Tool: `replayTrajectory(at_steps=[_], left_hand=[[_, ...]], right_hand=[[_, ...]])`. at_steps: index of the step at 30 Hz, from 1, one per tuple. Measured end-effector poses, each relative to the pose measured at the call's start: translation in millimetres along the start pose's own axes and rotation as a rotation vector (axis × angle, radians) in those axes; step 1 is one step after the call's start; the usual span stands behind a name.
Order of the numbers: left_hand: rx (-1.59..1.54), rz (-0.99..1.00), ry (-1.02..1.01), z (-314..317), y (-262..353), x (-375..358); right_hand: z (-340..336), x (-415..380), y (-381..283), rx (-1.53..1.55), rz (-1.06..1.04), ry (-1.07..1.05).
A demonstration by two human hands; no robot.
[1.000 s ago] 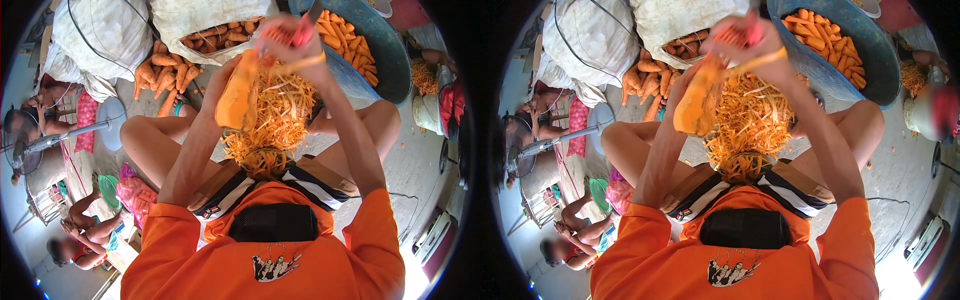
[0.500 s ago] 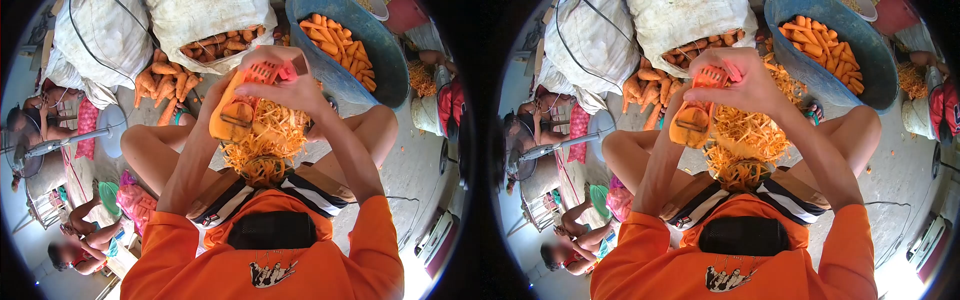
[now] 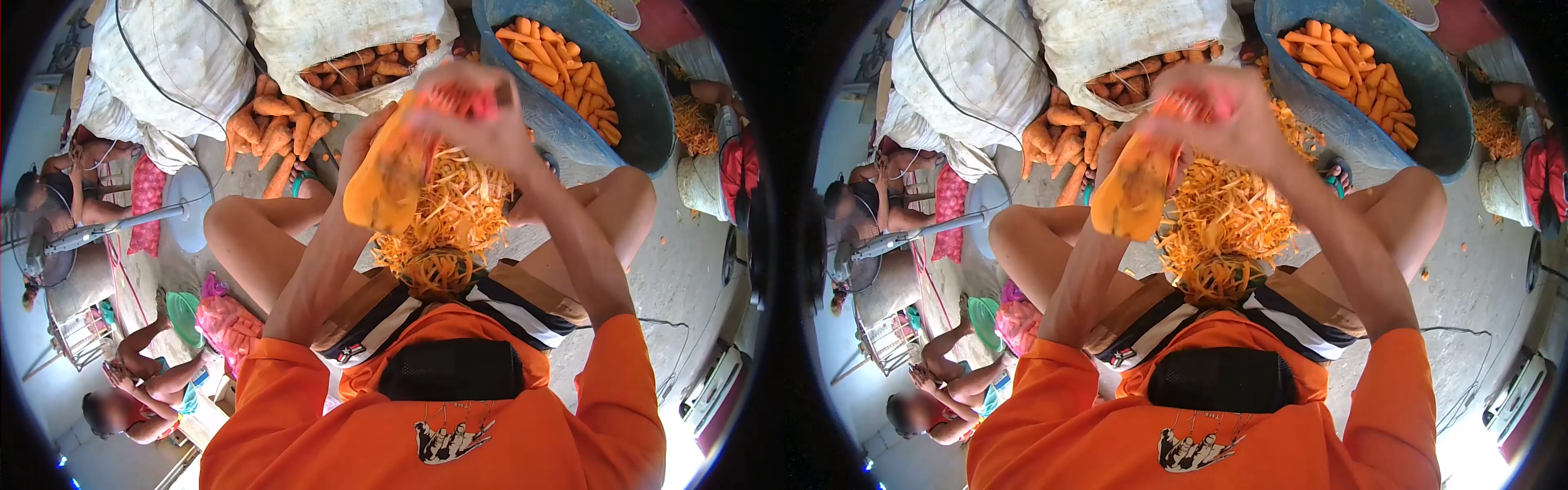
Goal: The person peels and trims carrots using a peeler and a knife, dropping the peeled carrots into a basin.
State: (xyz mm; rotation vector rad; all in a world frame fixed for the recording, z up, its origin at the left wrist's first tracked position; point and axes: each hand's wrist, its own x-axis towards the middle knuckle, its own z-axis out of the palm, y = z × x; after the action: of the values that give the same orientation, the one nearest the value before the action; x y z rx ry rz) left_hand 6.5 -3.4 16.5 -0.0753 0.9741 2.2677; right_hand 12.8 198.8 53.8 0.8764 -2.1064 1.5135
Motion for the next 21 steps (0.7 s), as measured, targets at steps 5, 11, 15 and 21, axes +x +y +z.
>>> replayTrajectory(at_steps=[5,11,15,21], left_hand=[[-0.41,-0.301,-0.044,13.6,4.5,3.0],[-0.201,-0.098,0.107,13.7,3.1,-0.1],[-0.223,-0.161,-0.082,-10.7,-2.7,6.2],[-0.482,-0.339,-0.04,9.1,7.9,-0.4]], right_hand=[[-31.1,6.8,60.9,0.286,0.32,0.382],[2.0,4.5,-19.9,0.01,0.046,-0.107],[-7.1,-2.3,48.3,0.31,0.349,0.206],[-45.9,0.5,80.7,-0.164,0.312,0.262]])
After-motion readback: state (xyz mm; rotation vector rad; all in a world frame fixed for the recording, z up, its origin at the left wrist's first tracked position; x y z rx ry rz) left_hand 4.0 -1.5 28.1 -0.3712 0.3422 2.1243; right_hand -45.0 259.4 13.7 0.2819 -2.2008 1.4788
